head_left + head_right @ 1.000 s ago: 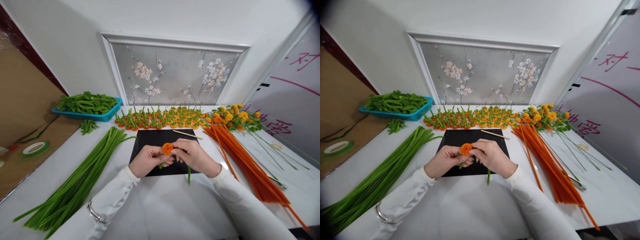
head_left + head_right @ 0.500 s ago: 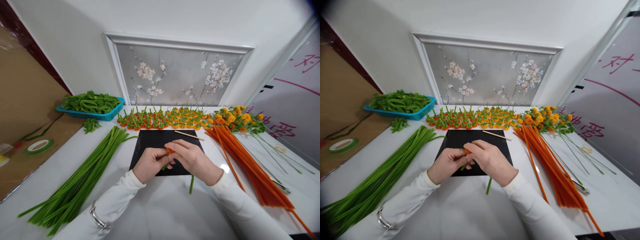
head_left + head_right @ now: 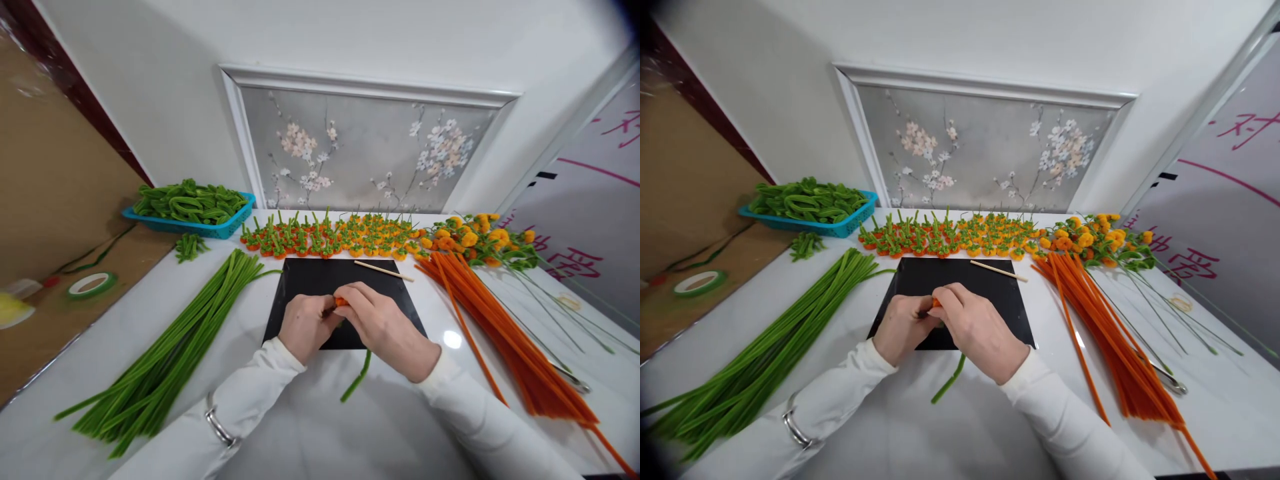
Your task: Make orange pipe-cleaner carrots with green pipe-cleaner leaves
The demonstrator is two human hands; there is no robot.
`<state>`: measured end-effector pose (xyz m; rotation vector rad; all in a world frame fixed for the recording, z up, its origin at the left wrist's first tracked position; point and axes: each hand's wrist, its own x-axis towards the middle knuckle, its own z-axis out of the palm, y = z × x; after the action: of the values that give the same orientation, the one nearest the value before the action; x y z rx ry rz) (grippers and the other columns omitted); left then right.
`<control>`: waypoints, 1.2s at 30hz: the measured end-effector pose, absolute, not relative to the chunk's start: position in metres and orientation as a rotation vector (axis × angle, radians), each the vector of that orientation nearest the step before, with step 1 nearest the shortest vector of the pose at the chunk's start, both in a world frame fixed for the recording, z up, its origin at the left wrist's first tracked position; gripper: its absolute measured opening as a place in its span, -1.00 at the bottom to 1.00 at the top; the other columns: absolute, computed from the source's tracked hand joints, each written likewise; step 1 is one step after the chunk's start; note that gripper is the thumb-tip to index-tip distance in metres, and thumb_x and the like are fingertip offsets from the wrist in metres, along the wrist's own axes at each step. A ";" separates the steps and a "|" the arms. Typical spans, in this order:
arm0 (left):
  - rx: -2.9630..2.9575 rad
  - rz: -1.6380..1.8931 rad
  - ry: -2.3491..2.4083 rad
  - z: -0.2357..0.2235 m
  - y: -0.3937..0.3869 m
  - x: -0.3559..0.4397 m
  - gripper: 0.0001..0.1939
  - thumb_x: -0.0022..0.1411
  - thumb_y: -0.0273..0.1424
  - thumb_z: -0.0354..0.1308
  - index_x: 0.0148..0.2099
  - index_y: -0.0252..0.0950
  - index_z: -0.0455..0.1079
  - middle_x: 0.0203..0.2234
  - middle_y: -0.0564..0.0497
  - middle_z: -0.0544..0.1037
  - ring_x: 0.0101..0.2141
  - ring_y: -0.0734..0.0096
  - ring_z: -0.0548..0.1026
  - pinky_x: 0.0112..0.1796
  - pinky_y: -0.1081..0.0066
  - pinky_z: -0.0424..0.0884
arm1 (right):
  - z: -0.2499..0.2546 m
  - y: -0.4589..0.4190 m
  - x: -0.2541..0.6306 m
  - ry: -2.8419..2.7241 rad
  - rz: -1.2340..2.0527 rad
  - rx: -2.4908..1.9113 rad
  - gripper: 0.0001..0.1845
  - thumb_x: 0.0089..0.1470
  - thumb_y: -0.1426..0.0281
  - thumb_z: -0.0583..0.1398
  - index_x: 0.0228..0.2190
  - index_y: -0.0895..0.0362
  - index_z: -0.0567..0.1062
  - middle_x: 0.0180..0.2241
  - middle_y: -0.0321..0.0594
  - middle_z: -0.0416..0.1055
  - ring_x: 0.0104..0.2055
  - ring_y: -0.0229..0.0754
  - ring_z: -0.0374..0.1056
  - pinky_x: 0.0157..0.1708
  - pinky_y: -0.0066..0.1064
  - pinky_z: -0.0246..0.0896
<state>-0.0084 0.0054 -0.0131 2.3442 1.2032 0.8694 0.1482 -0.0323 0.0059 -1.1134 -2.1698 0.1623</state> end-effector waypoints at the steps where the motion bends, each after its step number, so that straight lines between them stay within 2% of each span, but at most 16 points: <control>1: 2.258 0.826 1.178 -0.013 0.004 -0.007 -0.73 0.13 -0.42 0.09 -0.60 -0.31 0.36 -0.69 0.02 0.46 -0.64 0.47 0.34 -0.55 0.48 0.13 | 0.006 -0.032 0.148 -2.168 0.153 -1.118 -0.78 0.24 0.41 -0.04 -0.14 0.15 0.34 -0.21 -0.06 0.36 -0.24 -0.14 0.37 -0.26 -0.31 0.34; 6: 2.211 0.760 1.018 -0.013 -0.003 -0.001 -0.72 0.16 -0.39 0.07 -0.57 -0.33 0.42 -0.68 0.04 0.46 -0.62 0.51 0.31 -0.53 0.49 0.14 | 0.003 -0.027 0.153 -2.044 0.197 -1.129 -0.80 0.23 0.41 -0.04 -0.17 0.14 0.33 -0.28 -0.12 0.36 -0.27 -0.17 0.36 -0.28 -0.35 0.31; 9: 2.246 0.732 1.005 -0.011 0.000 -0.004 -0.73 0.13 -0.34 0.12 -0.56 -0.32 0.43 -0.71 0.08 0.39 -0.63 0.54 0.23 -0.54 0.48 0.09 | 0.002 -0.023 0.156 -2.013 0.230 -1.134 -0.82 0.22 0.42 -0.01 -0.19 0.13 0.34 -0.31 -0.16 0.37 -0.29 -0.19 0.35 -0.29 -0.38 0.30; 11: 2.146 0.643 0.960 -0.007 0.006 -0.010 -0.77 0.07 -0.30 0.19 -0.55 -0.32 0.43 -0.69 0.09 0.39 -0.61 0.53 0.25 -0.54 0.49 0.10 | 0.003 -0.022 0.158 -2.027 0.245 -1.130 -0.83 0.20 0.43 0.01 -0.18 0.13 0.35 -0.29 -0.15 0.38 -0.28 -0.18 0.36 -0.28 -0.37 0.31; 13: 1.914 0.581 0.890 -0.003 0.013 -0.015 -0.82 -0.03 -0.31 0.28 -0.41 -0.33 0.45 -0.53 0.06 0.47 -0.50 0.49 0.35 -0.49 0.52 0.21 | 0.005 -0.021 0.161 -2.060 0.257 -1.121 -0.81 0.20 0.44 0.02 -0.15 0.14 0.35 -0.26 -0.13 0.38 -0.25 -0.17 0.36 -0.25 -0.34 0.32; 15: 1.625 0.623 0.855 0.002 0.018 -0.018 -0.72 -0.06 -0.31 0.30 -0.29 -0.34 0.41 -0.44 0.03 0.49 -0.45 0.49 0.39 -0.49 0.55 0.24 | 0.007 -0.022 0.163 -2.101 0.275 -1.086 -0.80 0.19 0.44 0.03 -0.14 0.13 0.36 -0.24 -0.13 0.38 -0.22 -0.16 0.36 -0.21 -0.32 0.33; 20: 1.185 0.644 0.735 0.007 0.017 -0.017 -0.63 -0.02 -0.27 0.31 -0.22 -0.36 0.33 -0.61 0.11 0.37 -0.63 0.66 0.28 -0.68 0.67 0.04 | 0.012 -0.026 0.162 -2.173 0.294 -0.941 -0.73 0.17 0.43 0.07 -0.08 0.06 0.37 -0.10 -0.13 0.32 -0.11 -0.18 0.34 -0.10 -0.33 0.34; 22: 1.140 0.614 0.707 0.008 0.015 -0.018 -0.62 -0.05 -0.32 0.34 -0.20 -0.37 0.35 -0.58 0.09 0.41 -0.63 0.68 0.31 -0.69 0.69 0.09 | 0.013 -0.027 0.162 -2.153 0.291 -0.923 -0.65 0.12 0.42 0.12 -0.02 0.04 0.34 -0.05 -0.12 0.30 -0.05 -0.15 0.32 -0.07 -0.31 0.33; 24: 1.116 0.621 0.704 0.009 0.014 -0.019 -0.63 -0.04 -0.36 0.34 -0.18 -0.35 0.37 -0.55 0.07 0.45 -0.60 0.65 0.38 -0.64 0.68 0.23 | 0.013 -0.026 0.164 -2.094 0.320 -0.941 -0.59 0.06 0.40 0.19 -0.02 0.04 0.33 -0.04 -0.12 0.29 -0.04 -0.12 0.30 -0.09 -0.29 0.33; 26: 1.094 0.640 0.708 0.011 0.014 -0.021 -0.65 -0.02 -0.37 0.33 -0.15 -0.33 0.39 -0.52 0.04 0.49 -0.56 0.60 0.45 -0.55 0.64 0.35 | 0.013 -0.025 0.168 -2.008 0.391 -0.987 -0.60 0.03 0.38 0.22 -0.06 0.04 0.35 -0.08 -0.14 0.33 -0.16 -0.16 0.35 -0.21 -0.32 0.37; 29: 1.050 0.655 0.691 0.014 0.012 -0.022 -0.65 -0.02 -0.38 0.33 -0.14 -0.32 0.42 -0.39 -0.03 0.55 -0.43 0.44 0.55 -0.42 0.57 0.45 | 0.012 -0.024 0.175 -1.910 0.511 -1.046 -0.73 0.04 0.40 0.20 -0.16 0.07 0.40 -0.26 -0.21 0.41 -0.39 -0.27 0.35 -0.39 -0.43 0.34; 33: 1.024 0.655 0.625 0.016 0.009 -0.021 -0.63 0.03 -0.29 0.29 -0.11 -0.33 0.44 -0.28 -0.09 0.56 -0.29 0.29 0.57 -0.25 0.44 0.47 | 0.012 -0.023 0.179 -1.843 0.589 -1.051 -0.89 0.09 0.45 0.14 -0.32 0.11 0.46 -0.45 -0.29 0.39 -0.46 -0.30 0.35 -0.45 -0.47 0.31; 36: 1.151 0.703 0.597 0.016 0.007 -0.019 -0.56 -0.02 -0.38 0.33 -0.05 -0.27 0.40 -0.28 -0.02 0.55 -0.27 0.34 0.56 -0.20 0.41 0.46 | 0.011 -0.024 0.178 -1.804 0.640 -1.023 -0.89 0.09 0.46 0.13 -0.34 0.11 0.46 -0.47 -0.29 0.38 -0.50 -0.31 0.36 -0.49 -0.48 0.31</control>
<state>-0.0193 0.0070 0.0156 1.1507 0.5972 0.7026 0.1780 -0.0241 0.0110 -1.0230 -1.8045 0.6403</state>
